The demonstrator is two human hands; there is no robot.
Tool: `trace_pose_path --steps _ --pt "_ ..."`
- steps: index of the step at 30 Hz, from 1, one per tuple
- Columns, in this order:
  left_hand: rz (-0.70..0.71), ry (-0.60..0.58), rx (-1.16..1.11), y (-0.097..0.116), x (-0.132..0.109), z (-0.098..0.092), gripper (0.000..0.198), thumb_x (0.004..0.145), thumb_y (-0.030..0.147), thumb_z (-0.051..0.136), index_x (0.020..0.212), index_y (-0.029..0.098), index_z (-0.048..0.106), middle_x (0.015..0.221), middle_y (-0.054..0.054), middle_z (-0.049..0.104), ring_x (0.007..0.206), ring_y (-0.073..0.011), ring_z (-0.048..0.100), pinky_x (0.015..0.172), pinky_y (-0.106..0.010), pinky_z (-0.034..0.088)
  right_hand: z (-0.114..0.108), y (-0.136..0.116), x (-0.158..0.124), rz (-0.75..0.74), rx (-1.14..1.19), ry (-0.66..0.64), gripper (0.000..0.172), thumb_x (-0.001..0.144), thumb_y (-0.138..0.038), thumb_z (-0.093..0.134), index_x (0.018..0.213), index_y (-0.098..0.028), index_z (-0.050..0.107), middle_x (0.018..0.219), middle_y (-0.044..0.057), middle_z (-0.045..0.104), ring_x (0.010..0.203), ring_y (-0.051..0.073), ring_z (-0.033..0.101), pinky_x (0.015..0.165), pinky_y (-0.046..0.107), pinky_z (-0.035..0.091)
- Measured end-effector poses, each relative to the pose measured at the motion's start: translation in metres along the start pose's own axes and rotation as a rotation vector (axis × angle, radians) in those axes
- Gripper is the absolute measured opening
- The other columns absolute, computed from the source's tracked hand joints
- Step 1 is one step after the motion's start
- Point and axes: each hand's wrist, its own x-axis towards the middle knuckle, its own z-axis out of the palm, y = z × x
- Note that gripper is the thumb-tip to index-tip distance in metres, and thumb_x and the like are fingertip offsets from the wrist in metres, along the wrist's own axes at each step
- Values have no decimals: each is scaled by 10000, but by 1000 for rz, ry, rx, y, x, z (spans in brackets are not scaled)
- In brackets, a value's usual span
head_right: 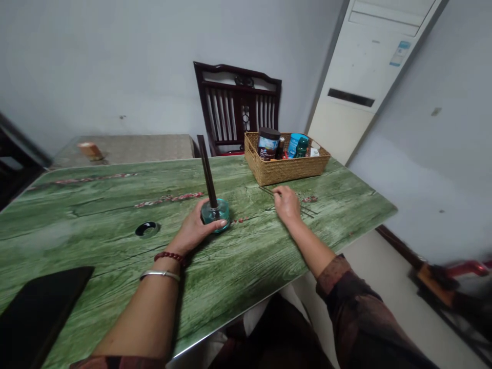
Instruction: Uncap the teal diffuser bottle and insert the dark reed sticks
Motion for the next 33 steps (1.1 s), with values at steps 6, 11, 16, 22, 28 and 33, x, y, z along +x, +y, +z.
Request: trace_pose_path --steps 6,11,16,22,28,33 --pt "10 13 -3 2 0 0 790 664 522 806 1315 201 493 1189 -109 675 1090 -313 667 988 -499 514 -1 48 -6 175 -302 -81 293 923 -160 505 1079 -157 753 1083 126 709 1036 236 620 951 315 433" --pt "1 7 -10 0 0 0 817 665 532 808 1335 198 479 1194 -110 670 1104 -314 666 1003 -509 509 2 39 -8 137 -428 -164 284 950 -217 528 1117 -184 755 1079 129 714 1016 240 623 902 314 428" --pt "10 11 -20 2 0 0 795 666 509 810 1321 197 484 1207 -113 664 1107 -316 665 1011 -509 506 1 31 -11 87 -479 -227 238 941 -232 560 1063 -172 754 1047 139 721 995 244 622 873 314 413" --pt "-1 6 -8 4 0 -1 797 663 513 813 1318 195 487 1193 -108 677 1097 -312 671 1002 -497 510 3 26 -14 43 -490 -245 239 973 -219 497 975 -161 729 1008 133 720 961 233 625 834 301 400" --pt "9 9 -2 -2 0 0 837 653 550 819 1332 195 480 1204 -118 674 1108 -320 664 997 -500 506 -11 1 -3 -16 -179 -102 171 936 -212 526 994 -181 684 931 82 722 896 215 634 831 298 424" --pt "10 -2 -15 -1 0 0 836 669 545 813 1345 193 469 1204 -120 671 1098 -315 662 996 -503 501 -22 -38 25 0 384 67 151 826 -245 612 957 -188 663 851 20 710 788 178 654 779 300 492"
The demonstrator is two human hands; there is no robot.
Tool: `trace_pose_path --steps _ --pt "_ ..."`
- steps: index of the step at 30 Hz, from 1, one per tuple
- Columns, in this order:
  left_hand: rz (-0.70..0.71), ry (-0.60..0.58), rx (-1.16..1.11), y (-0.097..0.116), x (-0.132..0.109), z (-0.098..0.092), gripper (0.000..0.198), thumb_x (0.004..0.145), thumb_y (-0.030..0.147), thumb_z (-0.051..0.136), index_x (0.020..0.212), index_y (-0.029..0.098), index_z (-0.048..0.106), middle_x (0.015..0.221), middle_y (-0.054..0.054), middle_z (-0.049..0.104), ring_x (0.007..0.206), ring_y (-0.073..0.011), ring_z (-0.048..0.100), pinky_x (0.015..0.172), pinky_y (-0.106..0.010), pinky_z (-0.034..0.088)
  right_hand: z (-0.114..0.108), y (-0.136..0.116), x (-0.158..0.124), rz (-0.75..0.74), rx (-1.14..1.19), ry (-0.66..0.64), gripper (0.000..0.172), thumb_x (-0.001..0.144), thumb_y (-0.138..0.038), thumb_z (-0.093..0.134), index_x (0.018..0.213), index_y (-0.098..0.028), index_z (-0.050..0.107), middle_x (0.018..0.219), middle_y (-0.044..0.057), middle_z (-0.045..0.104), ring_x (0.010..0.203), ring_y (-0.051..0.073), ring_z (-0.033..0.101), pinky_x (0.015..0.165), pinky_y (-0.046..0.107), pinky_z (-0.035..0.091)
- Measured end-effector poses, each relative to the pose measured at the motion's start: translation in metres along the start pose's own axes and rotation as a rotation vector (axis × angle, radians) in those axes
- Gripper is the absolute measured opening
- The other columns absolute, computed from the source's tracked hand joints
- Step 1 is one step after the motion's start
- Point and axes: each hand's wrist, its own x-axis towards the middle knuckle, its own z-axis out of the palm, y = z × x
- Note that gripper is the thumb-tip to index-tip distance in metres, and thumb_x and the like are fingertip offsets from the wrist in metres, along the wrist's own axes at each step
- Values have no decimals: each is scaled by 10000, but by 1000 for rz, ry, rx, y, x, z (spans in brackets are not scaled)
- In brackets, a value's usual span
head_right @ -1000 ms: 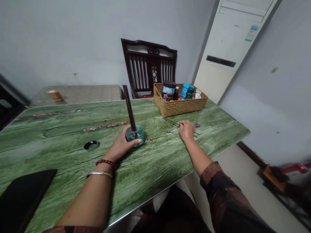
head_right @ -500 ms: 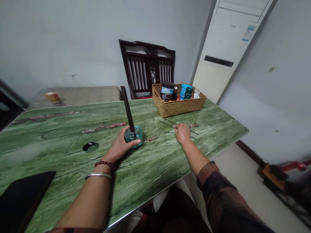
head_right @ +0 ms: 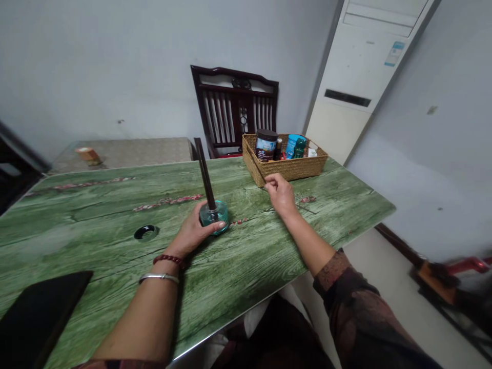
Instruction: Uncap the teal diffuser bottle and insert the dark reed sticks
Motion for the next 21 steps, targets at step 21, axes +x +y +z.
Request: trace_pose_path --steps 21 --pt "42 34 -11 4 -1 0 733 650 468 827 1275 218 536 1165 -98 674 1066 -310 662 972 -526 506 79 -90 18 -166 522 -81 127 873 -287 652 956 -254 562 838 -27 625 773 144 642 696 298 568"
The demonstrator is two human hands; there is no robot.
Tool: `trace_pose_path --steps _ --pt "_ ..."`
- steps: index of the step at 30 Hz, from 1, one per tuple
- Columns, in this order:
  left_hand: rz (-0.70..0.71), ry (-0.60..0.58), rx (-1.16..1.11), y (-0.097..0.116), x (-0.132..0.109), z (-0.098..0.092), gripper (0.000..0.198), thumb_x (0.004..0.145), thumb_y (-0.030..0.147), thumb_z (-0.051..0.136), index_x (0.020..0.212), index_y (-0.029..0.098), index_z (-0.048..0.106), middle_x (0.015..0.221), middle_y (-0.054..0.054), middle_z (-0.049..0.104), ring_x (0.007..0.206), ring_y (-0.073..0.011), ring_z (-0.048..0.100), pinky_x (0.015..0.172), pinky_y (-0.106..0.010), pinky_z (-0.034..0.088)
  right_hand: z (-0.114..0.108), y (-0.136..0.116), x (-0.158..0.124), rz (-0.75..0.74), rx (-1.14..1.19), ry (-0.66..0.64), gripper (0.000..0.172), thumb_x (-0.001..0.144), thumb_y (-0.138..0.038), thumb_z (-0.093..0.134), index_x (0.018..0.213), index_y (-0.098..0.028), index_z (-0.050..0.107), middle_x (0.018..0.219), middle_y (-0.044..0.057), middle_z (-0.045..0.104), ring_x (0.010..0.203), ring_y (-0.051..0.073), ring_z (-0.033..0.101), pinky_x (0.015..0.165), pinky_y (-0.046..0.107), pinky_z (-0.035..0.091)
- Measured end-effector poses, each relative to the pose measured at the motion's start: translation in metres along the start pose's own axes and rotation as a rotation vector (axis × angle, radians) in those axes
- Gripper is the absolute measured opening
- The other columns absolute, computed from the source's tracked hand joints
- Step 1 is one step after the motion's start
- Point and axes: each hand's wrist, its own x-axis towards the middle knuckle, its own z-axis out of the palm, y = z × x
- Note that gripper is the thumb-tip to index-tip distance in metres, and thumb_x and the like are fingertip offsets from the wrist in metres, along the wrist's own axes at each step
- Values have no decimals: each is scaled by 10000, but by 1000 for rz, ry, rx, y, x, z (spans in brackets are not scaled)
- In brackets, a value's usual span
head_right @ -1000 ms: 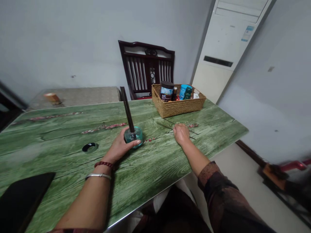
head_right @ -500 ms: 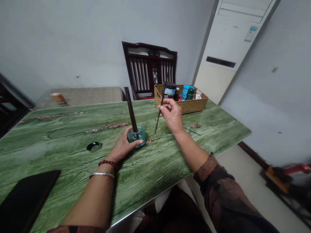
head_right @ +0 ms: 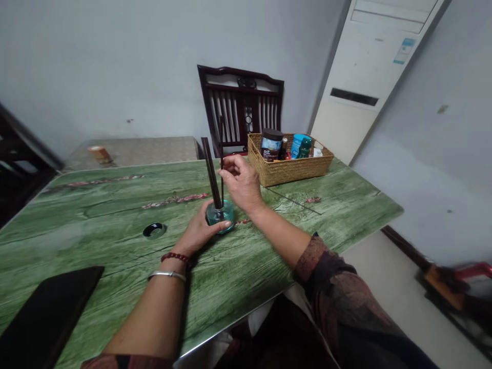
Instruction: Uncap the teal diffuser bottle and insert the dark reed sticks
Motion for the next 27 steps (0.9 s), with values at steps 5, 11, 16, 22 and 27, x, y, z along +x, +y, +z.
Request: trace_pose_path --steps 5,11,16,22,27 --pt "1 -11 -1 -2 1 0 748 651 492 823 1277 216 520 1187 -109 661 1088 -320 644 975 -522 495 7 14 -7 47 -99 -47 119 844 -235 642 923 -246 553 822 -35 633 760 140 638 734 288 546" --pt "-6 -5 -11 -2 2 0 776 616 505 840 1269 225 529 1194 -106 661 1109 -332 637 980 -515 489 13 24 -28 133 -268 -131 108 816 -195 627 916 -230 607 825 -36 665 756 137 638 762 270 515" --pt "-13 -31 -20 2 0 -1 757 657 491 823 1287 215 509 1219 -111 654 1127 -318 640 1012 -514 485 -19 33 -45 130 -380 -108 158 849 -282 623 996 -237 661 876 -17 706 741 149 625 783 287 502" --pt "-35 -38 -11 4 -1 -2 739 673 481 818 1289 221 504 1184 -105 675 1099 -315 664 1009 -523 494 -119 78 -58 242 -764 20 213 881 -228 524 974 -178 709 944 71 737 865 211 656 855 318 480" --pt "-61 -27 16 4 0 -2 775 657 502 818 1302 210 502 1173 -107 683 1091 -319 668 999 -518 501 -167 101 -70 440 -1149 8 304 921 -187 516 1126 -124 732 1130 157 716 1072 252 615 978 334 413"
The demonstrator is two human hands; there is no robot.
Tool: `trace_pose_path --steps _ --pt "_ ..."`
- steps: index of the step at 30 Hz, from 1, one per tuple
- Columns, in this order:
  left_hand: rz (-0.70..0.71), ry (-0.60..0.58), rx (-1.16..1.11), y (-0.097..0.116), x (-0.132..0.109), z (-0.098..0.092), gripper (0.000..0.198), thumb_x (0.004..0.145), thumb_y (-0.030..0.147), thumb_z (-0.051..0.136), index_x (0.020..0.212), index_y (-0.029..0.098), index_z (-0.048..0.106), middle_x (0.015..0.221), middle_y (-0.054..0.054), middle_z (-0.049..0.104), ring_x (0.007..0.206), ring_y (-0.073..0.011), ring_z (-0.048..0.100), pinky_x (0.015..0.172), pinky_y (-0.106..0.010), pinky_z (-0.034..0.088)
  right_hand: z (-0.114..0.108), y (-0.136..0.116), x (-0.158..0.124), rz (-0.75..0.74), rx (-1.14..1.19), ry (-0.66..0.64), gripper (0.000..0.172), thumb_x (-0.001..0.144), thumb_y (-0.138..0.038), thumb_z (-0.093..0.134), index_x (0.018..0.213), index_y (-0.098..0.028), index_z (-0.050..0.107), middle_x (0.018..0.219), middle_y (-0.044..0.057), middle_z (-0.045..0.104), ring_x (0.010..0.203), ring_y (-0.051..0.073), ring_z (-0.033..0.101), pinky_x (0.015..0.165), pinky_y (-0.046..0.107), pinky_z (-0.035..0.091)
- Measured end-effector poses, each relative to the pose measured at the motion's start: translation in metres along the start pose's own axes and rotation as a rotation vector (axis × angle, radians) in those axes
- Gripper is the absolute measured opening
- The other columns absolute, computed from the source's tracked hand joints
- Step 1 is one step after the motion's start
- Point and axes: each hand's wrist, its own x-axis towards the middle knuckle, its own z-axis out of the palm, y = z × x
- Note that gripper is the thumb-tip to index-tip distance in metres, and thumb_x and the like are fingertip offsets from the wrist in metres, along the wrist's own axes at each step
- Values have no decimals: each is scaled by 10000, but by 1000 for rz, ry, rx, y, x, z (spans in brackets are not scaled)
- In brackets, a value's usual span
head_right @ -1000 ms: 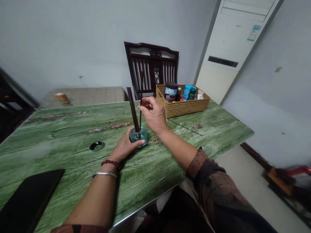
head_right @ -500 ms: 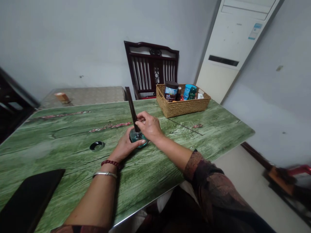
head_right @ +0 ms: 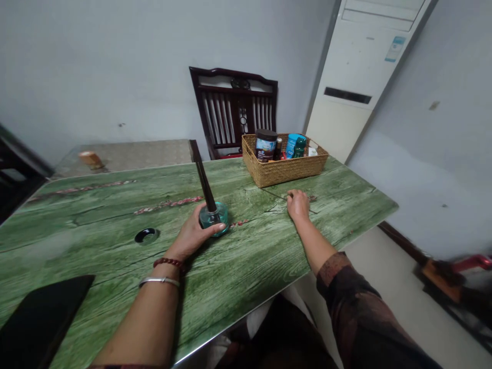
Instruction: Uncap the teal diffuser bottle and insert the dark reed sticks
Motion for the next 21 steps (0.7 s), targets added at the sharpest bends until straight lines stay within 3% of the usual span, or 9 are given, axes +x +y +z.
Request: trace_pose_path --steps 4,12,15,21 --pt "-1 -7 -4 -1 1 0 792 658 510 820 1312 211 488 1197 -112 674 1118 -320 657 1024 -524 485 2 0 -3 31 -178 -101 321 953 -267 567 1208 -156 728 1182 162 691 1125 269 577 966 352 383" --pt "-11 0 -44 5 -2 -1 773 641 488 829 1278 205 495 1178 -110 675 1103 -316 665 1011 -513 491 -1 -19 -12 -97 -232 -141 255 965 -206 497 1004 -141 740 1069 176 717 1050 267 611 909 351 395" --pt "-11 0 -38 4 -3 -1 746 648 474 831 1266 213 503 1156 -102 683 1079 -310 675 992 -506 498 -8 -33 -7 -127 69 -126 228 933 -186 488 983 -157 708 933 115 737 919 232 650 861 336 437" --pt "-5 -9 -40 0 -4 -1 758 668 480 827 1296 223 489 1175 -85 682 1102 -300 670 1016 -499 486 -42 -93 12 -155 1036 -77 228 825 -282 542 1005 -189 647 771 -3 697 683 150 630 715 300 519"
